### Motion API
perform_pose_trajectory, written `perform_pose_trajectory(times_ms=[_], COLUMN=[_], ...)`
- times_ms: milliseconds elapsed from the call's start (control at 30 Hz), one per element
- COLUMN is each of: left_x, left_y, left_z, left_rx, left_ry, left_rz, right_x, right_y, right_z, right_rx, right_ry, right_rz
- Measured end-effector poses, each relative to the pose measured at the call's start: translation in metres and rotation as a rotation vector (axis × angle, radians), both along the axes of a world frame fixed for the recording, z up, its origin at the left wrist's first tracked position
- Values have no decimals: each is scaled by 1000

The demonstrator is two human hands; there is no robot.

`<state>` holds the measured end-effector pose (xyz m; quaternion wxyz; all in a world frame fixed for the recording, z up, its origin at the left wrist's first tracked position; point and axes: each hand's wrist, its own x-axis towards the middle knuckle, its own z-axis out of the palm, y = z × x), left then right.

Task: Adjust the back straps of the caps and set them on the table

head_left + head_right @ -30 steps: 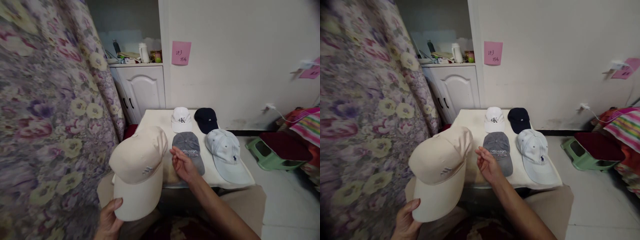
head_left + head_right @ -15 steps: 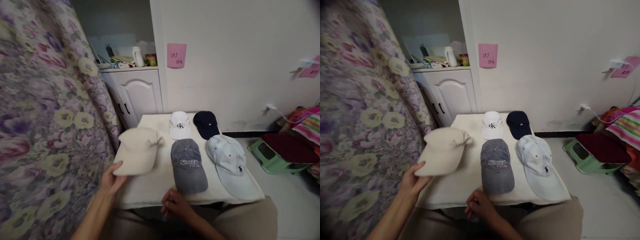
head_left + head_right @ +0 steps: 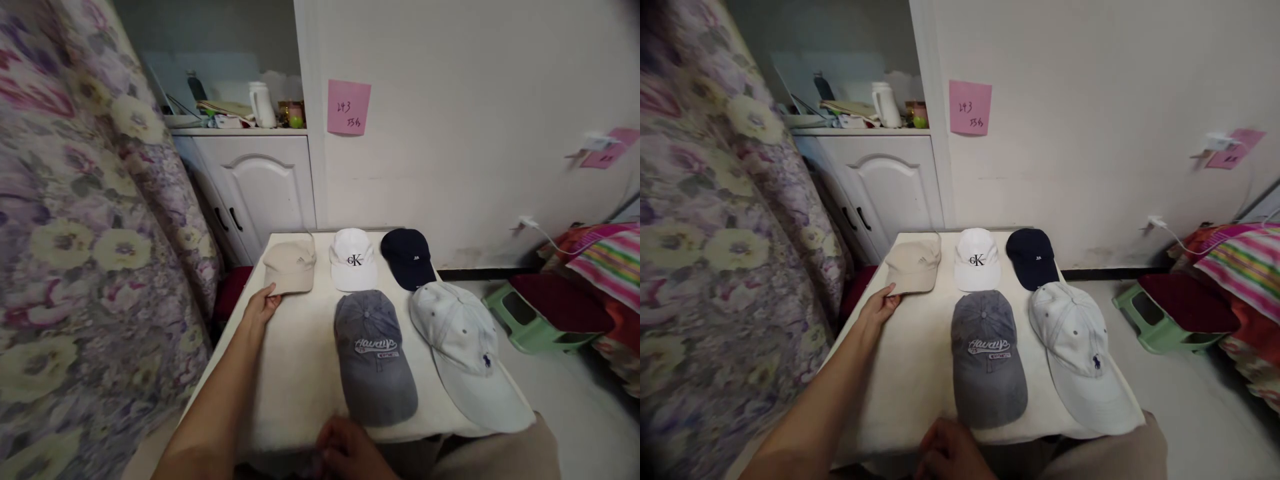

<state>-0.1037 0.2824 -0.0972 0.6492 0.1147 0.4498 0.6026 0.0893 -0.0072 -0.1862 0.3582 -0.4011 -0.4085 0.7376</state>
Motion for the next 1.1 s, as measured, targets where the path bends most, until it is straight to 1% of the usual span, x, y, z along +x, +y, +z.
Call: perform_pose_trajectory(times_ms=[67,300,433,600,700,833,933,1100], left_x=[-7,-27,-28,-15,-1,13,18,26], left_y=[-5,-7,-11,-30,-39,-41,-46,-66], left_z=[-6,-6,-11,-23,-27,-26,-28,-34], left_rx=[-30,-88,-72,-33,-51,-91,-102,-95], left_ry=[17,47,55,45,3,-44,-57,-66], left_rz=[4,-4,64,166,150,123,144,195], right_x=[0,1,2,2,2,1,2,3], right_y=[0,-3,-3,-4,-4,-4,-4,-5], right_z=[0,4,6,5,1,-5,-7,-6], right_rx=[-9,31,25,33,38,33,38,28], right_ry=[-5,-11,-26,-14,-6,-8,-15,-19], right_rz=[-12,-29,-32,-35,-36,-24,-21,-9])
